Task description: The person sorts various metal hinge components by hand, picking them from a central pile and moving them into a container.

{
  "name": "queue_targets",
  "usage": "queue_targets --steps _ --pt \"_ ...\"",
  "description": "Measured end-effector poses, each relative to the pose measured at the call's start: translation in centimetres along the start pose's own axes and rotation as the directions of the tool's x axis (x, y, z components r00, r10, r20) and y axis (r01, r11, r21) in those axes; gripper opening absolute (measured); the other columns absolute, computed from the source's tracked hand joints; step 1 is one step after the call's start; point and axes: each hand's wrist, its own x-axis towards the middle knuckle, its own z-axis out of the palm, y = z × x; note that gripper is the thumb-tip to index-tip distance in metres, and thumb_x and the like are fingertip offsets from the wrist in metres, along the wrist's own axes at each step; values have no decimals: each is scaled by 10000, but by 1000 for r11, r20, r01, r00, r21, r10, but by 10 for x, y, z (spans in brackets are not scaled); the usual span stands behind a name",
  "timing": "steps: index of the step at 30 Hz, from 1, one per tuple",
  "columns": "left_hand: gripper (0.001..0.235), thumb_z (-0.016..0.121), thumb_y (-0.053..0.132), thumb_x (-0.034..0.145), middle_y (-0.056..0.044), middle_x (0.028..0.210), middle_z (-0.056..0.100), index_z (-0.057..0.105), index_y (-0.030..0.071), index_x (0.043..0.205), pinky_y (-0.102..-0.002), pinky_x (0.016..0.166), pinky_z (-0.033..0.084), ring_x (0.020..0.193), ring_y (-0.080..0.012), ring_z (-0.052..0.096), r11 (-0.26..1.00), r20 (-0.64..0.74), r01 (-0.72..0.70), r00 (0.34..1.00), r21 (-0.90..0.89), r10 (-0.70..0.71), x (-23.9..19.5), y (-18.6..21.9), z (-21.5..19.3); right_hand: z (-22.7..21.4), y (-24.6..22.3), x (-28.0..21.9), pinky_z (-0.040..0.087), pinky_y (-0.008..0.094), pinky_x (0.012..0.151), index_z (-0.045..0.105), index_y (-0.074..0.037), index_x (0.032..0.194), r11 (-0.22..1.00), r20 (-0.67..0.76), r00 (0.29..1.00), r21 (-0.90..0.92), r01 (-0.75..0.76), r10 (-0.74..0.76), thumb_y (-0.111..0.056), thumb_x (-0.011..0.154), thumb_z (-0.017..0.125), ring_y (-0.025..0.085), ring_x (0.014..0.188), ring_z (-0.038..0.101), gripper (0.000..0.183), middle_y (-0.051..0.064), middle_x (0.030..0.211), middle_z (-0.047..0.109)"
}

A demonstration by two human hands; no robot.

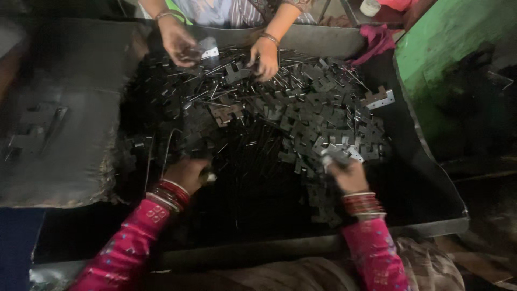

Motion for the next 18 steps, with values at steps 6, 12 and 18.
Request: queue_targets --steps 6,12,18 --pt "227 673 250 882 -138 1000 759 753 156 1073 -467 827 583 962 -342 736 993 28 -6 1000 118 3 -1 -15 11 25 82 23 547 509 936 708 -125 1227 546 335 911 -822 158 240 -178 834 691 407 1074 688 397 214 1122 728" --pt "214 642 203 912 -123 1120 747 787 166 1065 -474 864 603 1082 -337 720 913 236 171 933 371 -271 34 -52 111 22 55 7 554 467 879 665 -19 1228 755 146 985 -635 164 -91 -323 778 821 392 1021 697 566 225 1105 717" --pt "340 770 233 805 -165 1139 734 761 85 1110 -454 879 560 1047 -355 699 980 108 -192 977 46 186 41 -69 77 -15 5 -16 550 483 897 710 -60 1166 832 -128 882 414 -368 454 -250 824 770 323 976 692 395 160 1073 725"
